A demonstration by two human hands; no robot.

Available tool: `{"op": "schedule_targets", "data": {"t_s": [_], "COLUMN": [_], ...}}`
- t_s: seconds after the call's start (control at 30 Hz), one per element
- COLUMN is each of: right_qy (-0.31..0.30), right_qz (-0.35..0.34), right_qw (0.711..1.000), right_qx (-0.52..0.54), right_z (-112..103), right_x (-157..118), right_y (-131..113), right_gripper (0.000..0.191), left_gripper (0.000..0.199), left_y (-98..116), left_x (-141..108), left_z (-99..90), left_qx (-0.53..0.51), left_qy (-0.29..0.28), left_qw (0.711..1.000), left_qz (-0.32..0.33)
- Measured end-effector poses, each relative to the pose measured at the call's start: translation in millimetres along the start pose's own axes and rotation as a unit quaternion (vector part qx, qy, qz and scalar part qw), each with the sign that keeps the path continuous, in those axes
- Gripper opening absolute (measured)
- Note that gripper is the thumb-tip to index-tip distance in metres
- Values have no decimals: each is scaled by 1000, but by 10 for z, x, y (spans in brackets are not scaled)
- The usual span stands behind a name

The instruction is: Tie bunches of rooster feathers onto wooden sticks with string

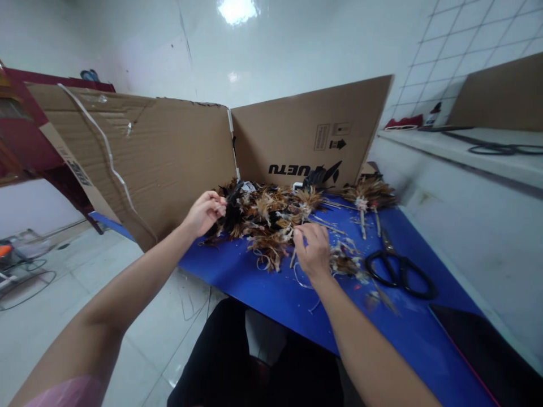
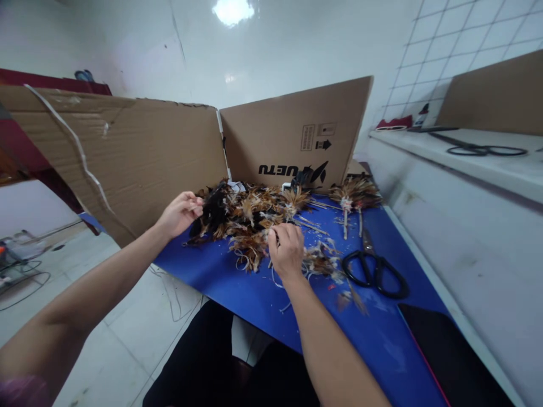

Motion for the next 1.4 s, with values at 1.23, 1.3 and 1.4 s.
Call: {"op": "schedule_targets", "data": {"t_s": [1.23, 1.3, 1.4], "right_qy": [-92, -90, -90], "right_qz": [313, 315, 318], "right_qw": [875, 878, 881], "right_qx": [358, 349, 339], "right_z": [107, 104, 100], "right_x": [72, 75, 81], "right_y": [129, 139, 156], "right_gripper": [27, 28, 27], "left_gripper": [13, 13, 14], "left_y": [-1095, -1134, -1171], "left_x": [-407, -384, -359], "left_z": [982, 957, 922], "left_qx": [238, 209, 190], "left_qy": [-141, -92, -29], "left_qw": [960, 972, 978], "left_qz": [-40, -55, -79]}}
Point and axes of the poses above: each hand's wrist, its own x-axis towards the middle knuckle, its own z-axis out of the palm, y = z × x, the point moved 2 cm from there along x, towards the middle knuckle, and after that the axes turned 12 degrees about z, right-handed, at the moved point
